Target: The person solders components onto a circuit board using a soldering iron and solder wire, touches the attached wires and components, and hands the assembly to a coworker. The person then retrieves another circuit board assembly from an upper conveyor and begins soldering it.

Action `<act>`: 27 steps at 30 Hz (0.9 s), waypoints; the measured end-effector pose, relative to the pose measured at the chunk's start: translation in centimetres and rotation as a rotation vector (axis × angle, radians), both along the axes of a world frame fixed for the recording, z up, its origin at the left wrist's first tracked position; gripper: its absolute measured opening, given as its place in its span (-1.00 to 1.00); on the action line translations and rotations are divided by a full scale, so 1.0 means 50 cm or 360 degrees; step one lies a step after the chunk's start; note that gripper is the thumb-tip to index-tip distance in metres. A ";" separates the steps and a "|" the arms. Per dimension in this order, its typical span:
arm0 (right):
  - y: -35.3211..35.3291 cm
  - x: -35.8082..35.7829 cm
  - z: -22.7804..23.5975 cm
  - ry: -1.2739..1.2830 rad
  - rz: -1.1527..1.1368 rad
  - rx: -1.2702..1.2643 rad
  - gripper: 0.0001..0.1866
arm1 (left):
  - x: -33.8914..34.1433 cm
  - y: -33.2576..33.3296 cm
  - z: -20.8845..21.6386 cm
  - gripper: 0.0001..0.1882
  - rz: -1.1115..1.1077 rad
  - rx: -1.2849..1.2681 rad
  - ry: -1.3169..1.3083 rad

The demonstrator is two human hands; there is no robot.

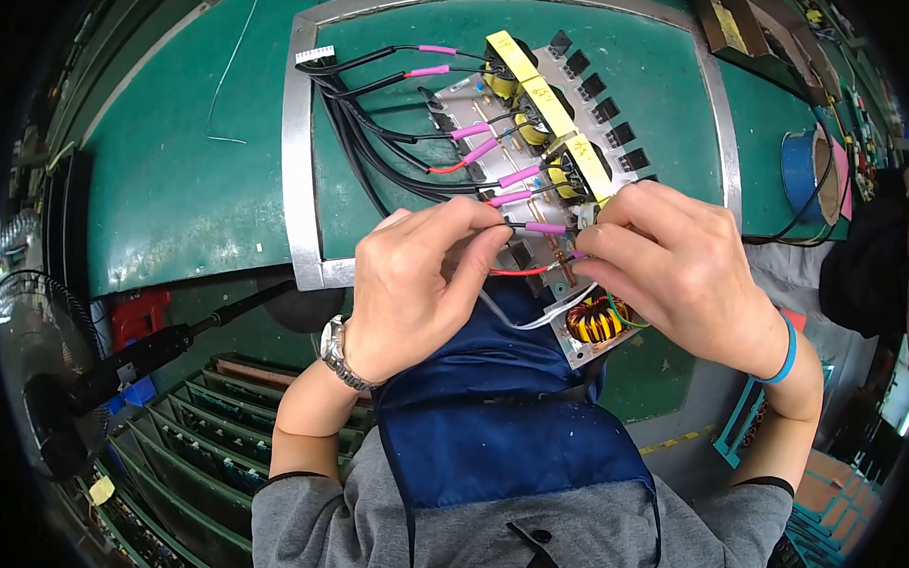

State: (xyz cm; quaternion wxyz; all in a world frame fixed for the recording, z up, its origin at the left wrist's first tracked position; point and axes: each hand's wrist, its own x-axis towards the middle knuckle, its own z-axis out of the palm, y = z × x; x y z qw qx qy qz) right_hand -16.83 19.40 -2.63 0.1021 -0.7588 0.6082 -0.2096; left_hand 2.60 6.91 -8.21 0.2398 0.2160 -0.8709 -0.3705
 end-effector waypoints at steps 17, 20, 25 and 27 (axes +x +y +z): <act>0.012 0.030 0.013 0.0072 0.0091 0.0028 -0.79 | 0.013 0.032 -0.004 -0.90 0.0054 -0.0050 0.0170; 0.004 0.034 0.009 -0.0013 0.0010 0.0042 -0.79 | 0.011 0.021 -0.007 -0.91 -0.0025 0.0042 0.0157; -0.025 0.034 0.000 -0.0133 0.0196 -0.0048 -0.84 | 0.024 0.003 0.005 -0.93 0.0015 -0.0052 0.0037; -0.033 0.034 -0.014 -0.0122 0.0219 -0.0102 -0.82 | 0.025 -0.004 0.007 -0.93 0.0021 0.0001 -0.0005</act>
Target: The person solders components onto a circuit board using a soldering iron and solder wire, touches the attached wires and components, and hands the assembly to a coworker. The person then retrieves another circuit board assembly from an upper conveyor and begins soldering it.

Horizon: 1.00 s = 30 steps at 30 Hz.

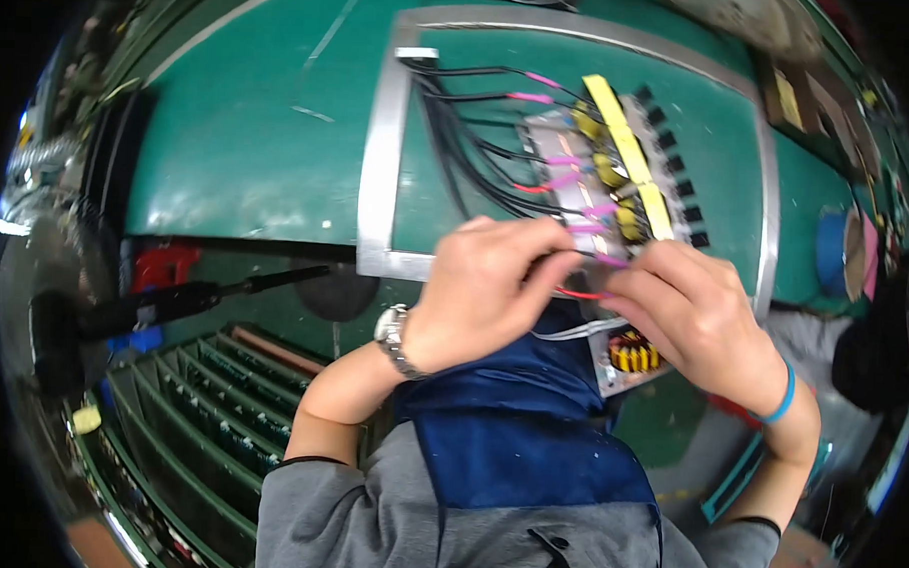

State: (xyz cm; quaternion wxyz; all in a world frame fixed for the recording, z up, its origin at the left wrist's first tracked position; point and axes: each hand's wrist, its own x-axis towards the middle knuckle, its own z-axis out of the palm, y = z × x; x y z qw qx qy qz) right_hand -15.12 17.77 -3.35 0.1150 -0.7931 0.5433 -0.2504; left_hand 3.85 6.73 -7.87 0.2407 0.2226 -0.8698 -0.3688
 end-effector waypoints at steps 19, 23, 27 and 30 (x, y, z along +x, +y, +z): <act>0.072 -0.012 0.011 0.0079 -0.0573 0.0086 0.05 | 0.016 -0.007 0.033 -0.91 -0.0284 -0.0187 -0.0307; 0.082 0.020 -0.024 0.0017 -0.0725 0.0288 0.13 | 0.035 0.004 0.034 -0.88 -0.0256 -0.0524 -0.0184; 0.078 0.020 -0.025 -0.0088 -0.0866 0.0370 -0.06 | 0.059 0.012 0.006 -0.86 -0.0196 -0.0553 -0.0229; 0.073 0.009 -0.033 -0.0077 -0.0878 0.0348 -0.12 | 0.065 0.006 -0.023 -0.86 -0.0150 -0.0518 -0.0192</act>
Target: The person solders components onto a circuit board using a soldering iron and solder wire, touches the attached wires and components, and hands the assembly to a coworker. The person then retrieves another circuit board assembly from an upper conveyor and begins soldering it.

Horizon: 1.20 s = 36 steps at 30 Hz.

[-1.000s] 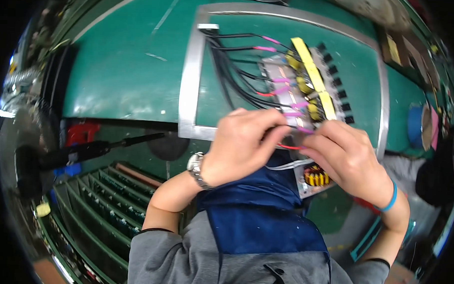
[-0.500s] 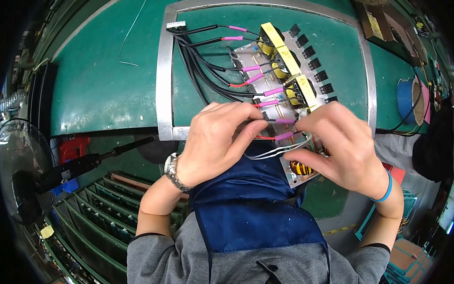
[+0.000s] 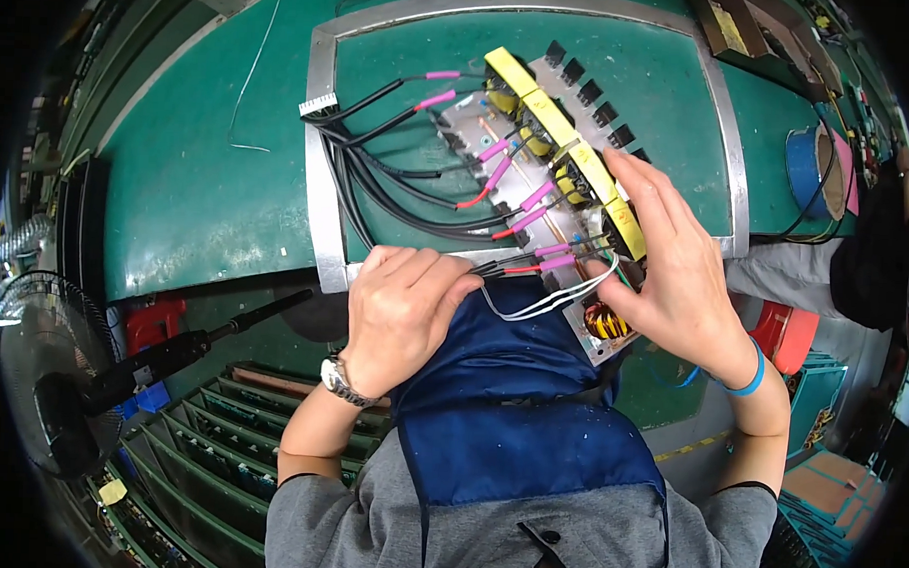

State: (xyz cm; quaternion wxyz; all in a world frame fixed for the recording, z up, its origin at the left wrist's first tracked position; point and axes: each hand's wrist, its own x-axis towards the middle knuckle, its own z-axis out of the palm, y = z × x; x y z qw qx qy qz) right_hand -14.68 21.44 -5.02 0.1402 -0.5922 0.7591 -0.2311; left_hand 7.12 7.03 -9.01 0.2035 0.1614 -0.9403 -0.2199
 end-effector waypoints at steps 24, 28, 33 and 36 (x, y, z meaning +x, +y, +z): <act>-0.008 -0.003 -0.008 0.0035 -0.0012 0.0079 -0.13 | -0.052 -0.071 -0.010 -0.85 -0.0032 -0.0121 0.0119; -0.007 -0.002 0.009 -0.0077 -0.0053 0.0108 -0.16 | -0.044 -0.078 0.002 -0.88 -0.0064 0.0050 0.0314; -0.016 -0.010 0.002 -0.0050 -0.0056 0.0117 -0.14 | -0.048 -0.115 0.054 -0.86 0.0140 -0.0088 0.0516; 0.005 -0.017 -0.002 0.0028 -0.0088 0.0098 -0.14 | -0.080 -0.130 0.072 -0.75 -0.0094 -0.0202 0.0297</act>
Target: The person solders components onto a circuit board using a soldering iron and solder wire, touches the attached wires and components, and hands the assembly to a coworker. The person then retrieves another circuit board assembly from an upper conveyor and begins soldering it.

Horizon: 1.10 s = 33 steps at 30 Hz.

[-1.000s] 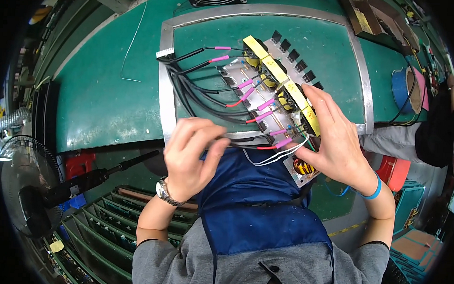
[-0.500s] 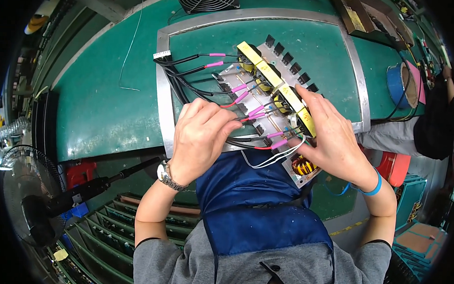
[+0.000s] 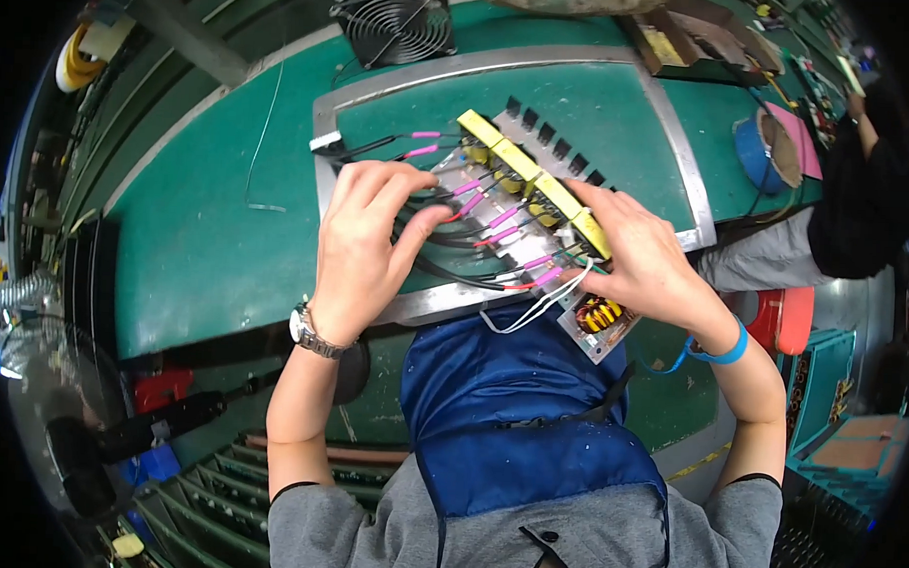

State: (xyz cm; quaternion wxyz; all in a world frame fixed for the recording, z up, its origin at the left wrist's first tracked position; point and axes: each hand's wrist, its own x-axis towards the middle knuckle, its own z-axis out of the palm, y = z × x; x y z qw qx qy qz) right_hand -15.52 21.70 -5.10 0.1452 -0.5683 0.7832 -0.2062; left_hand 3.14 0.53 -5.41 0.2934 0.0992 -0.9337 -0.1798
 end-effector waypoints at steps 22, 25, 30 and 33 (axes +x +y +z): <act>-0.002 0.014 -0.020 -0.0023 -0.0017 -0.0050 -0.24 | 0.039 -0.007 -0.046 -0.84 -0.0015 0.0088 -0.0181; -0.004 0.015 -0.017 -0.0028 -0.0024 -0.0009 -0.34 | 0.070 0.004 -0.037 -0.68 0.0053 0.0072 -0.0078; -0.010 0.014 -0.017 0.0009 -0.0016 0.0089 -0.40 | 0.132 0.030 -0.071 -0.66 0.0357 0.0281 0.0042; -0.010 0.020 -0.011 0.0001 -0.0027 0.0102 -0.44 | 0.145 0.049 -0.084 -0.67 0.0439 0.0508 0.0013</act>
